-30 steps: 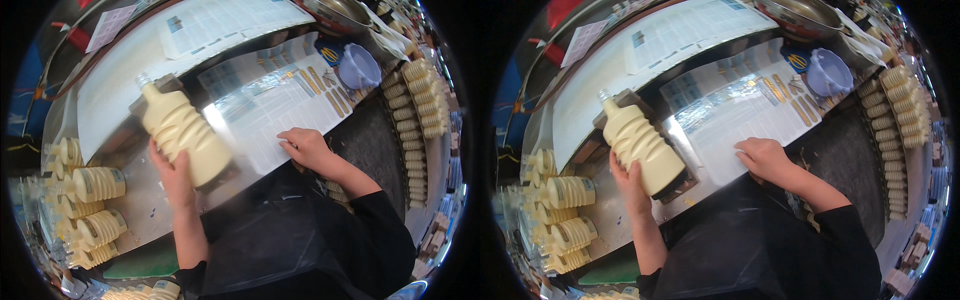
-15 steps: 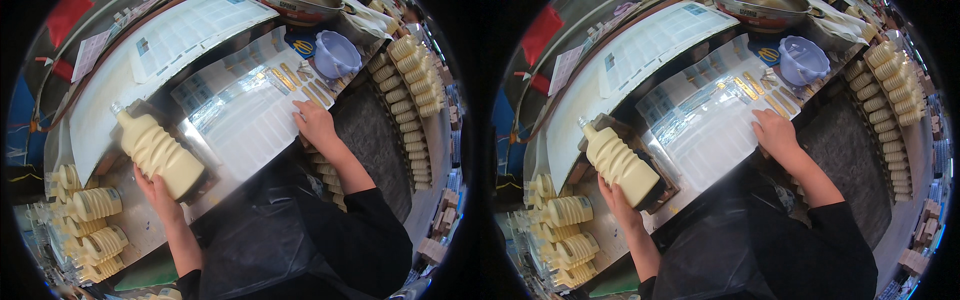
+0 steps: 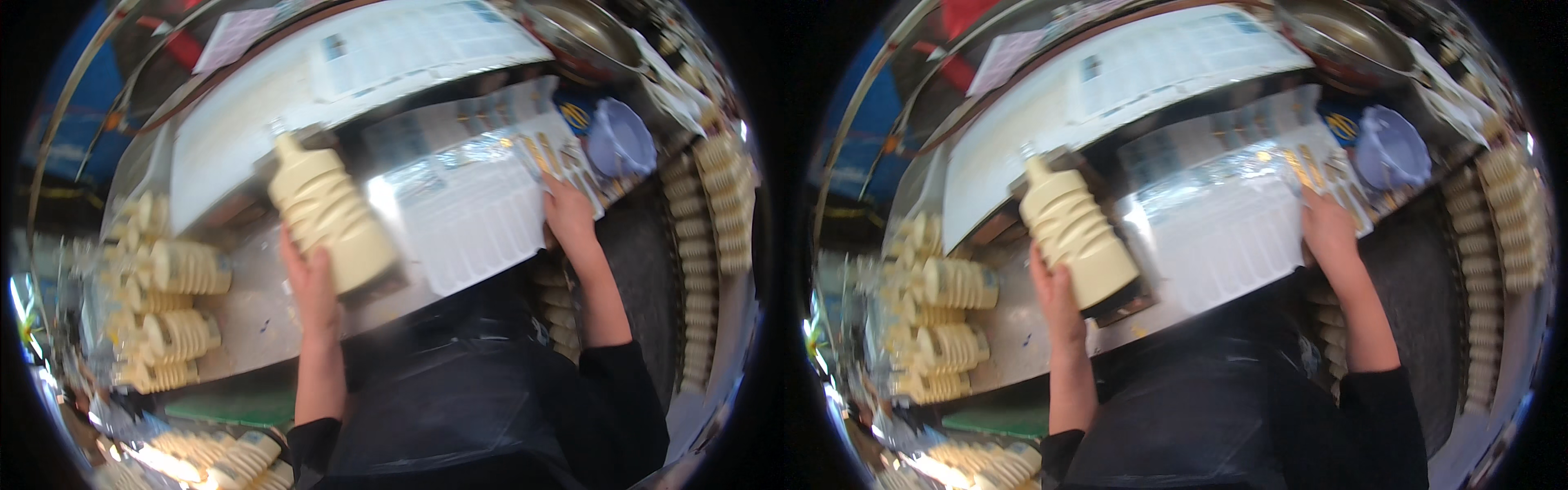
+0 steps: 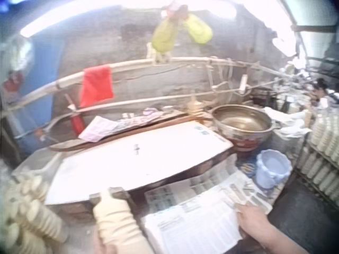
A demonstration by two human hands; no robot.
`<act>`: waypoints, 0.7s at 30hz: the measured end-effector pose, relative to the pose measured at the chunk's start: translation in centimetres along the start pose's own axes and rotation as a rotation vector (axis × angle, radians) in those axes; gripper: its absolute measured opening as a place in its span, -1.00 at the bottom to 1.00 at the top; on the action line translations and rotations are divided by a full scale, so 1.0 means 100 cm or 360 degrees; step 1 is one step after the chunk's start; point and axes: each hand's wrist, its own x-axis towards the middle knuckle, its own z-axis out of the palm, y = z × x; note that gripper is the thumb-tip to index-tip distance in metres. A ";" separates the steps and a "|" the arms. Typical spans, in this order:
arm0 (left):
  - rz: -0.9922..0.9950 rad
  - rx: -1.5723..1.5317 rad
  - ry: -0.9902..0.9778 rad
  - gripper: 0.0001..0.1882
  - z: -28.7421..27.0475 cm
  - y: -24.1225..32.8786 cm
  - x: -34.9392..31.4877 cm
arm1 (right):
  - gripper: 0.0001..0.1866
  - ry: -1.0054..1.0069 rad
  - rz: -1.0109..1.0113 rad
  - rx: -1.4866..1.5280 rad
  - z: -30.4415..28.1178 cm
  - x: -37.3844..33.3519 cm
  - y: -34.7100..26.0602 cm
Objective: The person applies adhesive labels to cream-colored plastic bottles at a workbench. They pick up each bottle, smooth the label onto the surface, and place the labeled bottle aside. The process repeats for multiple bottles.
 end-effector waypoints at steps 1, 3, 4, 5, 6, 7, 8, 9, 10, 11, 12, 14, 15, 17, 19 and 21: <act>0.0001 -0.0013 -0.0037 -0.19 -0.002 0.001 -0.001 | -0.62 -0.0011 -0.0026 -0.0011 0.001 -0.003 -0.004; 0.0022 -0.0102 -0.0065 -0.15 0.000 -0.002 0.000 | -0.64 -0.0014 -0.0057 -0.0090 0.002 -0.008 -0.014; 0.0019 -0.0125 -0.0078 -0.15 0.000 0.001 -0.002 | -0.64 -0.0037 -0.0083 -0.0127 0.001 -0.009 -0.020; 0.0009 -0.0122 -0.0061 -0.15 -0.001 0.005 -0.003 | -0.65 -0.0058 -0.0106 -0.0164 -0.001 -0.009 -0.027; -0.0007 -0.0127 -0.0066 -0.14 0.001 0.007 -0.004 | -0.65 -0.0079 -0.0128 -0.0206 -0.004 -0.011 -0.033; -0.0023 -0.0131 -0.0073 -0.14 0.001 0.008 -0.004 | -0.65 -0.0081 -0.0141 -0.0202 -0.002 -0.012 -0.035; -0.0023 -0.0090 -0.0075 -0.14 -0.002 0.006 -0.003 | -0.65 -0.0083 -0.0152 -0.0198 0.001 -0.013 -0.037; -0.0046 -0.0107 -0.0084 -0.15 -0.001 0.008 -0.004 | -0.65 -0.0084 -0.0158 -0.0197 0.002 -0.014 -0.038; -0.0070 -0.0124 -0.0094 -0.16 0.001 0.012 -0.005 | -0.65 -0.0086 -0.0159 -0.0169 0.001 -0.015 -0.039; -0.0094 -0.0141 -0.0105 -0.17 0.003 0.015 -0.005 | -0.64 -0.0088 -0.0159 -0.0141 -0.001 -0.016 -0.040; -0.0092 -0.0148 -0.0106 -0.17 0.003 0.015 -0.006 | -0.64 -0.0091 -0.0162 -0.0112 -0.002 -0.016 -0.042; -0.0087 -0.0161 -0.0109 -0.17 0.002 0.015 -0.005 | -0.62 -0.0055 -0.0142 0.0008 -0.003 -0.017 -0.040; -0.0082 -0.0152 -0.0112 -0.17 0.002 0.015 -0.005 | -0.62 -0.0037 -0.0130 0.0069 -0.003 -0.016 -0.038; -0.0071 -0.0134 -0.0118 -0.16 0.001 0.013 -0.004 | -0.61 -0.0048 -0.0094 0.0088 -0.005 -0.016 -0.037; -0.0059 -0.0111 -0.0113 -0.16 0.001 0.011 -0.004 | -0.61 -0.0040 -0.0077 0.0082 -0.006 -0.016 -0.036; -0.0044 -0.0102 -0.0087 -0.16 0.001 0.010 -0.004 | -0.62 -0.0017 -0.0080 0.0049 -0.009 -0.016 -0.034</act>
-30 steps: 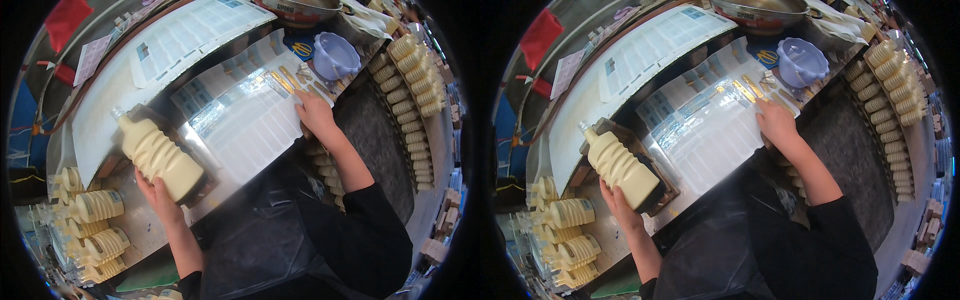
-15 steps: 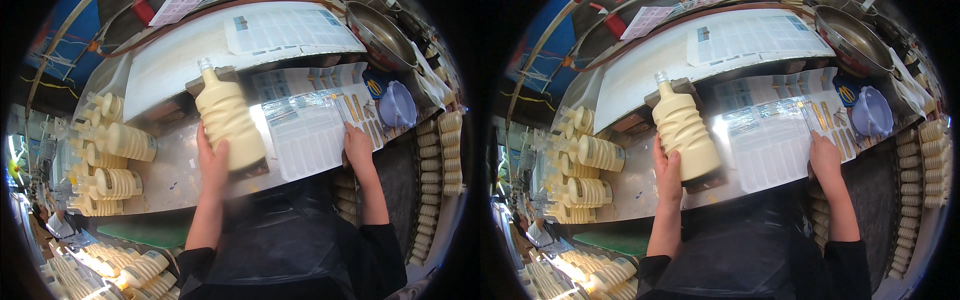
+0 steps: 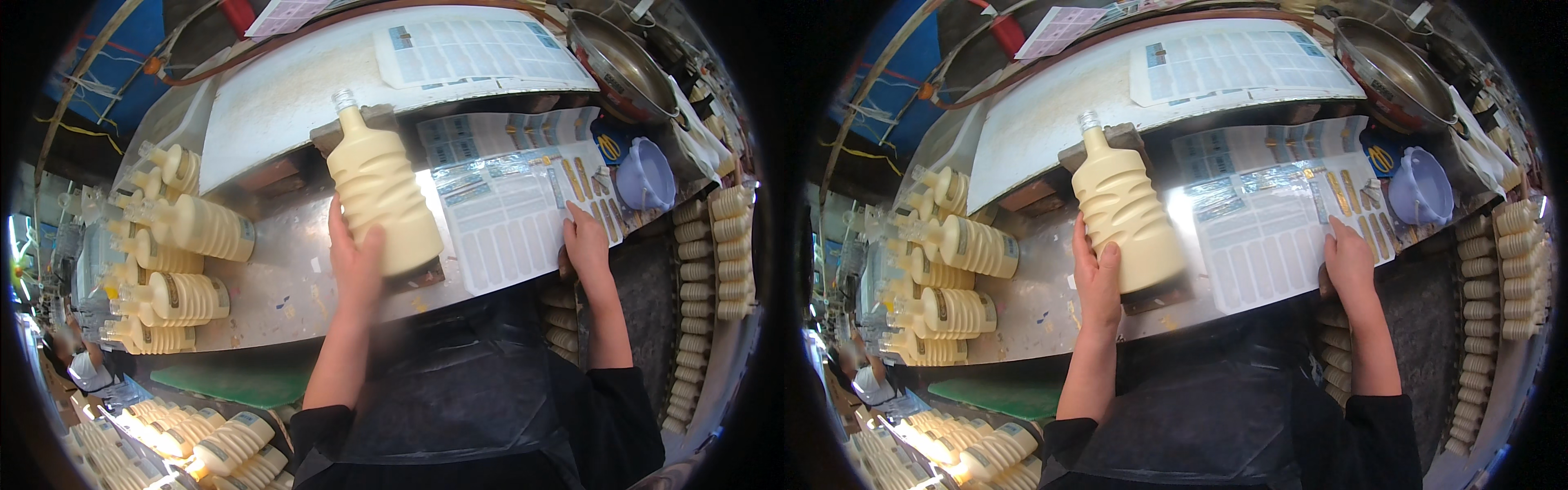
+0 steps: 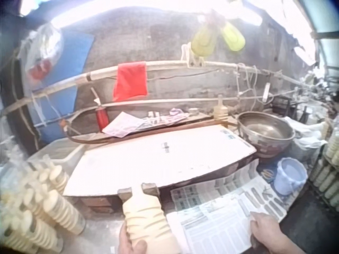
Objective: The person applies adhesive labels to cream-colored plastic bottles at a workbench. They pick up each bottle, smooth the label onto the surface, and place the labeled bottle aside. The process repeats for multiple bottles.
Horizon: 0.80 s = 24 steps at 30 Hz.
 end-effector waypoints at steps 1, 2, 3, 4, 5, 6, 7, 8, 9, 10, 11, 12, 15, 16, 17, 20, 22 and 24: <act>0.0010 -0.0002 0.0023 -0.15 0.000 0.000 0.000 | -0.62 0.0013 0.0000 0.0006 -0.001 0.000 0.001; 0.0020 -0.0004 0.0045 -0.14 0.001 -0.001 0.000 | -0.62 0.0026 0.0000 0.0012 -0.002 -0.001 0.003; 0.0008 -0.0001 0.0052 -0.15 0.001 0.000 0.000 | -0.62 0.0038 0.0004 0.0019 -0.003 -0.002 0.005; -0.0004 0.0003 0.0059 -0.15 0.002 0.002 0.000 | -0.62 0.0040 0.0000 0.0023 -0.003 -0.003 0.007; -0.0016 0.0006 0.0065 -0.16 0.002 0.003 -0.001 | -0.62 0.0042 -0.0003 0.0027 -0.002 -0.004 0.010; -0.0005 0.0026 0.0072 -0.16 0.002 0.002 0.000 | -0.62 0.0044 -0.0001 0.0034 -0.001 -0.005 0.013; 0.0006 0.0045 0.0076 -0.17 0.002 -0.001 0.000 | -0.61 0.0036 0.0002 0.0053 0.000 -0.007 0.015; 0.0017 0.0064 0.0078 -0.18 0.001 -0.004 0.001 | -0.61 0.0028 0.0008 0.0072 0.001 -0.008 0.015; 0.0017 0.0114 0.0098 -0.19 -0.001 -0.007 0.002 | -0.61 0.0022 0.0027 0.0087 0.002 -0.010 0.016; 0.0016 0.0157 0.0102 -0.20 -0.001 -0.011 0.003 | -0.61 0.0009 0.0044 0.0108 0.002 -0.011 0.017; 0.0015 0.0199 0.0103 -0.21 -0.002 -0.014 0.004 | -0.61 -0.0003 0.0064 0.0129 0.004 -0.009 0.016; 0.0008 0.0143 0.0104 -0.22 0.001 -0.014 0.004 | -0.60 -0.0011 0.0103 0.0127 0.001 -0.009 0.018; 0.0053 0.0033 0.0081 -0.25 -0.002 -0.012 0.003 | -0.60 0.0040 0.0087 0.0117 0.002 -0.006 0.022; 0.0102 0.0016 0.0065 -0.26 -0.004 -0.015 0.004 | -0.60 0.0024 0.0084 0.0071 0.002 -0.004 0.023; 0.0097 0.0033 0.0051 -0.28 -0.003 -0.016 0.003 | -0.60 0.0039 0.0092 0.0057 0.001 -0.004 0.026; 0.0091 0.0109 0.0090 -0.29 0.004 -0.008 0.000 | -0.60 -0.0009 0.0158 0.0067 -0.004 0.002 0.023; 0.0086 0.0113 0.0074 -0.29 0.002 -0.010 0.001 | -0.60 0.0016 0.0168 0.0047 -0.006 0.007 0.022; 0.0090 0.0091 0.0060 -0.29 0.001 -0.012 0.002 | -0.60 0.0044 0.0143 0.0056 -0.005 0.010 0.022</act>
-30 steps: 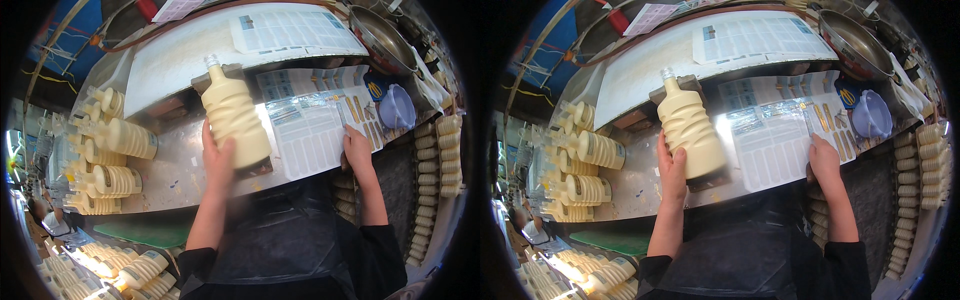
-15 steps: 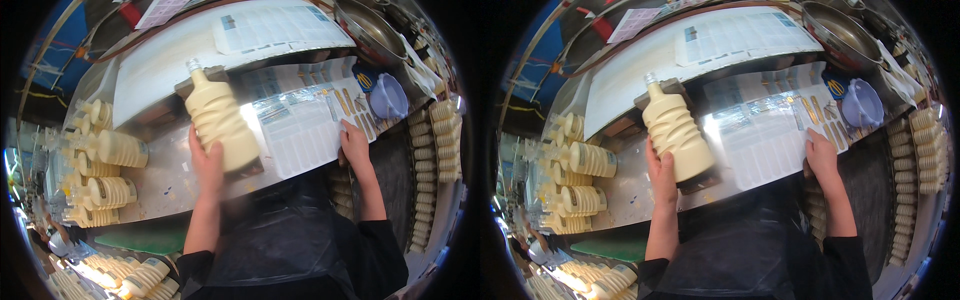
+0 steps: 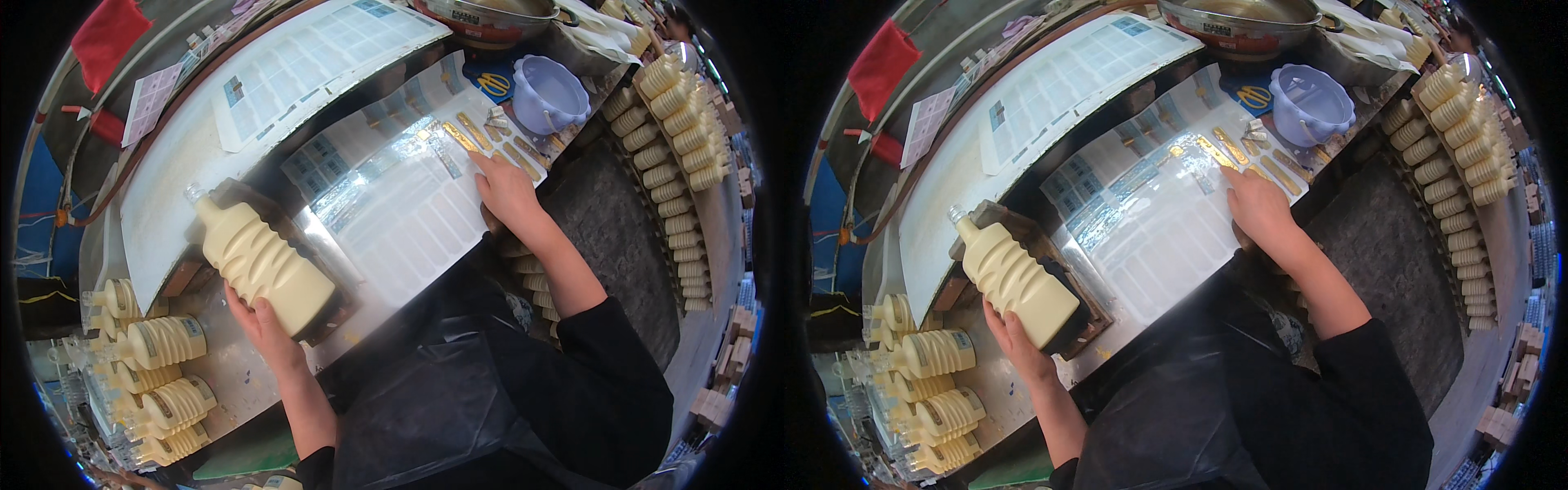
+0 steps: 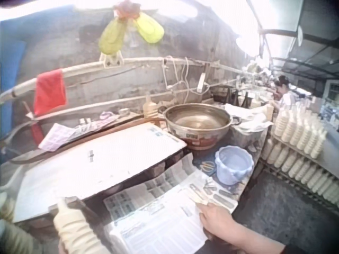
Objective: The person applies adhesive labels to cream-colored plastic bottles at a workbench. They pick up each bottle, smooth the label onto the surface, and place the labeled bottle aside. The process repeats for multiple bottles.
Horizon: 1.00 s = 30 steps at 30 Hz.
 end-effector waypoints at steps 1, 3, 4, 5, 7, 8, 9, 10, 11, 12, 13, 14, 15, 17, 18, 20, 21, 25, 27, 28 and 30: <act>0.0006 0.0013 0.0000 -0.29 0.000 0.000 0.000 | -0.60 0.0015 -0.0028 0.0020 0.001 0.001 0.000; 0.0015 0.0036 0.0002 -0.28 -0.001 -0.001 0.001 | -0.61 0.0003 -0.0101 0.0063 0.004 0.001 -0.001; 0.0016 0.0033 0.0003 -0.28 -0.002 -0.001 0.000 | -0.61 -0.0024 -0.0145 0.0086 0.006 0.000 -0.002; 0.0018 0.0030 0.0002 -0.28 -0.002 -0.001 0.000 | -0.62 -0.0050 -0.0188 0.0110 0.008 -0.002 -0.003; 0.0023 0.0019 0.0001 -0.27 -0.003 -0.002 0.000 | -0.63 -0.0201 -0.0177 -0.0061 0.001 -0.007 -0.012; 0.0025 0.0013 -0.0003 -0.27 -0.003 -0.002 -0.001 | -0.63 -0.0276 -0.0171 -0.0146 -0.002 -0.012 -0.016; 0.0024 0.0000 -0.0012 -0.27 -0.003 -0.003 0.000 | -0.64 -0.0351 -0.0202 -0.0204 -0.005 -0.019 -0.019; 0.0033 0.0001 -0.0009 -0.27 -0.004 -0.004 0.000 | -0.65 -0.0427 -0.0236 -0.0261 -0.006 -0.030 -0.023; 0.0041 0.0002 -0.0007 -0.27 -0.005 -0.005 0.000 | -0.65 -0.0503 -0.0270 -0.0317 -0.007 -0.041 -0.027; 0.0048 -0.0002 -0.0009 -0.27 -0.005 -0.006 0.000 | -0.65 -0.0504 -0.0359 -0.0274 -0.008 -0.054 -0.028; 0.0036 0.0000 -0.0002 -0.28 -0.004 -0.006 0.000 | -0.66 -0.0484 -0.0422 -0.0193 -0.010 -0.063 -0.030; 0.0023 0.0002 0.0005 -0.28 -0.002 -0.005 0.000 | -0.68 -0.0464 -0.0485 -0.0113 -0.012 -0.068 -0.032; 0.0010 0.0005 0.0020 -0.28 -0.001 -0.002 0.000 | -0.67 -0.0437 -0.0500 -0.0010 -0.010 -0.065 -0.030; 0.0006 -0.0022 -0.0007 -0.29 0.001 0.003 -0.001 | -0.67 -0.0384 -0.0528 0.0204 -0.005 -0.050 -0.024; 0.0009 -0.0033 -0.0017 -0.29 0.000 0.004 -0.001 | -0.65 -0.0242 -0.0454 0.0224 -0.005 -0.041 -0.026; 0.0001 -0.0057 -0.0048 -0.30 -0.002 0.005 0.000 | -0.64 -0.0228 -0.0437 0.0117 -0.007 -0.019 -0.022; -0.0009 -0.0077 -0.0060 -0.30 -0.003 0.004 0.001 | -0.64 -0.0268 -0.0445 0.0035 -0.007 -0.017 -0.022; -0.0043 -0.0096 -0.0049 -0.29 0.001 0.009 0.000 | -0.65 -0.0363 -0.0406 -0.0182 -0.012 -0.032 -0.012; -0.0037 -0.0099 -0.0034 -0.29 0.001 0.005 -0.001 | -0.67 -0.0338 -0.0385 -0.0187 -0.017 -0.051 0.000; -0.0041 -0.0098 -0.0025 -0.29 0.000 0.003 -0.001 | -0.70 -0.0301 -0.0391 -0.0160 -0.019 -0.062 0.009; -0.0046 -0.0088 -0.0006 -0.28 -0.002 0.001 0.000 | -0.77 -0.0231 -0.0252 0.0027 -0.022 -0.078 0.015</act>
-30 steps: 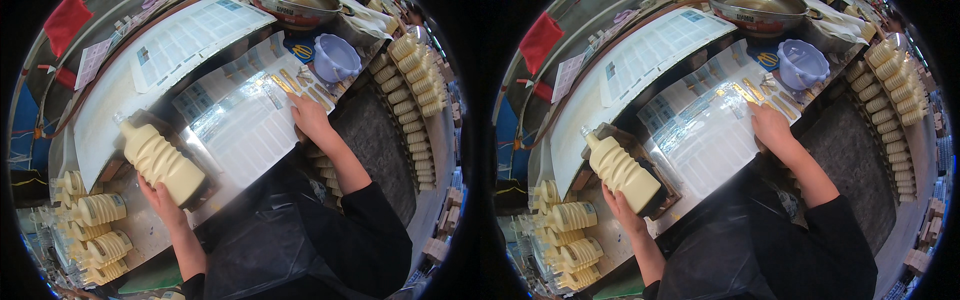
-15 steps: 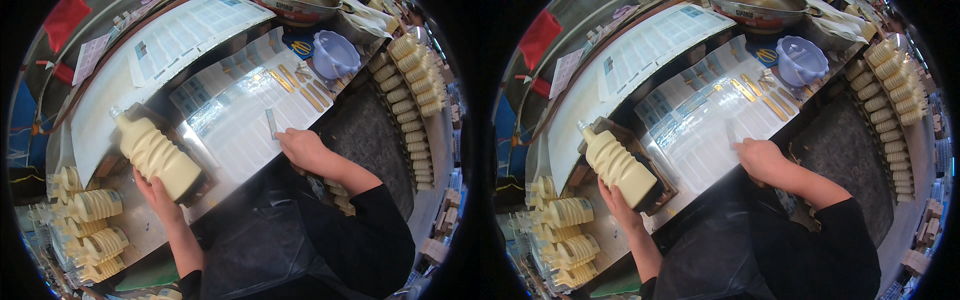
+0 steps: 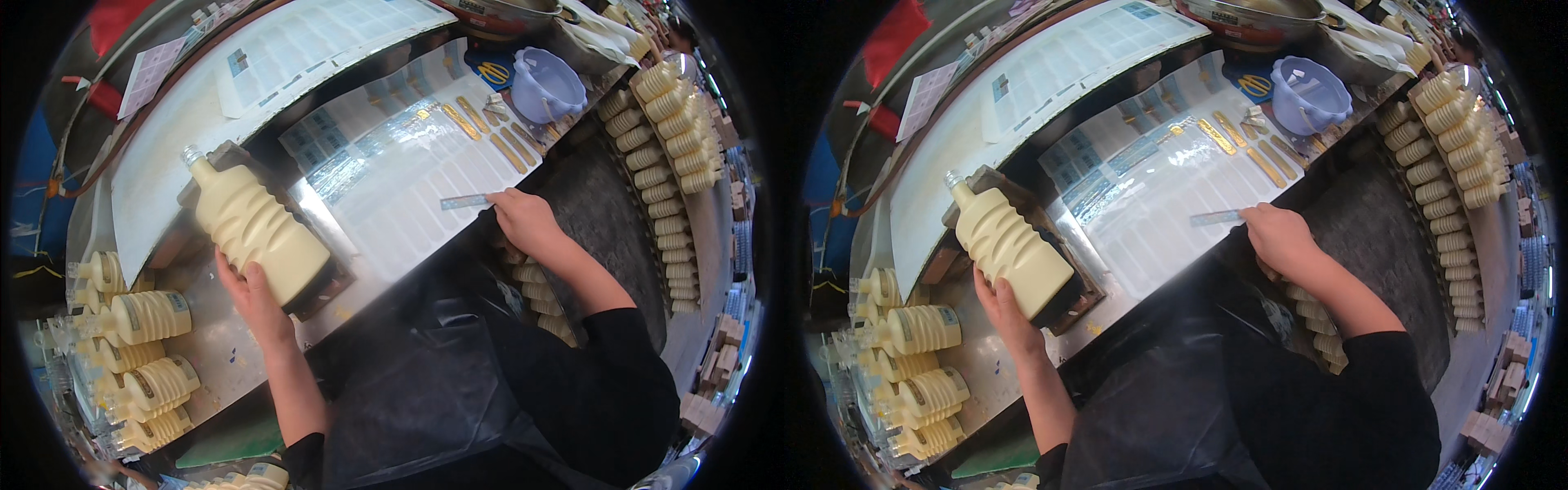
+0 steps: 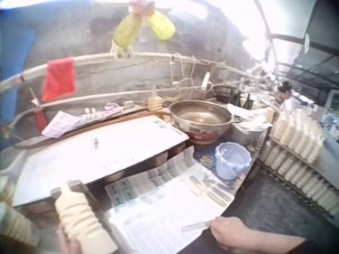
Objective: The person applies adhesive labels to cream-colored plastic bottles at a workbench. They pick up each bottle, smooth the label onto the surface, and place the labeled bottle aside. The process repeats for multiple bottles.
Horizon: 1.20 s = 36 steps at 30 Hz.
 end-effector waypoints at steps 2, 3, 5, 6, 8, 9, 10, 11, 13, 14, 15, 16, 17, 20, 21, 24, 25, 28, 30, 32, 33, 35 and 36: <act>-0.0014 -0.0009 -0.0009 -0.28 0.000 0.002 0.000 | -0.83 0.0098 0.0262 0.0331 -0.001 -0.009 -0.001; -0.0016 -0.0015 -0.0018 -0.27 0.001 0.004 0.000 | -0.74 0.0052 0.0597 0.0577 -0.002 -0.011 -0.003; -0.0009 0.0017 -0.0016 -0.26 0.001 0.007 0.002 | -0.66 -0.0026 0.0986 0.1042 0.021 -0.013 0.017; 0.0000 0.0033 0.0008 -0.25 -0.002 0.008 0.003 | -0.61 -0.0079 0.1159 0.1274 0.030 -0.006 0.017; 0.0028 0.0106 0.0006 -0.23 -0.002 0.007 0.004 | -0.59 -0.0024 0.1216 0.1645 0.039 -0.005 0.014; 0.0046 0.0152 0.0028 -0.23 -0.003 0.006 0.005 | -0.60 -0.0051 0.1246 0.1738 0.035 -0.003 0.008; 0.0080 0.0157 0.0028 -0.22 -0.005 0.004 0.007 | -0.61 -0.0088 0.1270 0.1832 0.034 -0.001 0.003; 0.0039 0.0147 0.0012 -0.21 -0.005 0.008 0.006 | -0.65 -0.0001 0.1211 0.1829 0.045 -0.005 0.013; -0.0004 0.0092 -0.0028 -0.21 -0.002 0.013 0.005 | -0.75 0.0085 0.1103 0.1483 0.045 -0.012 0.023; -0.0015 0.0048 -0.0027 -0.20 -0.006 0.009 0.003 | -0.78 -0.0129 0.1197 0.1347 0.020 -0.010 0.015; -0.0036 -0.0074 -0.0021 -0.18 -0.008 0.006 0.001 | -0.79 0.0086 0.0916 0.1027 0.017 -0.007 0.010; -0.0060 -0.0123 -0.0005 -0.17 -0.006 0.009 0.000 | -0.81 0.0115 0.0828 0.0883 0.011 -0.002 0.005; -0.0084 -0.0174 0.0010 -0.17 -0.002 0.014 0.000 | -0.81 0.0071 0.0795 0.0935 0.006 0.007 -0.004; -0.0144 -0.0226 -0.0012 -0.15 0.000 0.017 0.000 | -0.83 -0.0049 0.0452 0.0697 -0.006 0.047 -0.065; -0.0162 -0.0217 -0.0014 -0.15 0.000 0.018 0.001 | -0.84 -0.0156 0.0315 0.0865 -0.003 0.062 -0.083; -0.0163 -0.0075 -0.0022 -0.13 -0.007 0.018 0.005 | -0.83 -0.0459 0.0080 0.1043 -0.012 0.113 -0.160; -0.0131 0.0063 -0.0014 -0.12 -0.010 0.016 0.007 | -0.84 -0.0487 0.0008 0.1099 -0.019 0.126 -0.186; -0.0093 0.0066 0.0023 -0.12 -0.015 0.028 0.014 | -0.86 -0.0643 -0.0191 0.1525 -0.046 0.159 -0.256; -0.0128 -0.0085 0.0061 -0.15 -0.017 0.037 0.026 | -0.86 -0.0666 -0.0342 0.1837 -0.053 0.176 -0.286; -0.0136 -0.0135 0.0075 -0.35 -0.013 0.050 0.034 | -0.85 -0.0648 -0.0291 0.1942 -0.040 0.193 -0.297; -0.0170 -0.0171 0.0094 -0.38 -0.012 0.056 0.040 | -0.85 -0.0636 -0.0260 0.1993 -0.032 0.199 -0.299; -0.0129 -0.0244 0.0094 -0.44 -0.010 0.055 0.051 | -0.85 -0.0648 -0.0094 0.1974 -0.008 0.205 -0.288; -0.0135 -0.0258 0.0089 -0.45 -0.011 0.052 0.056 | -0.84 -0.0664 -0.0013 0.1964 -0.001 0.209 -0.284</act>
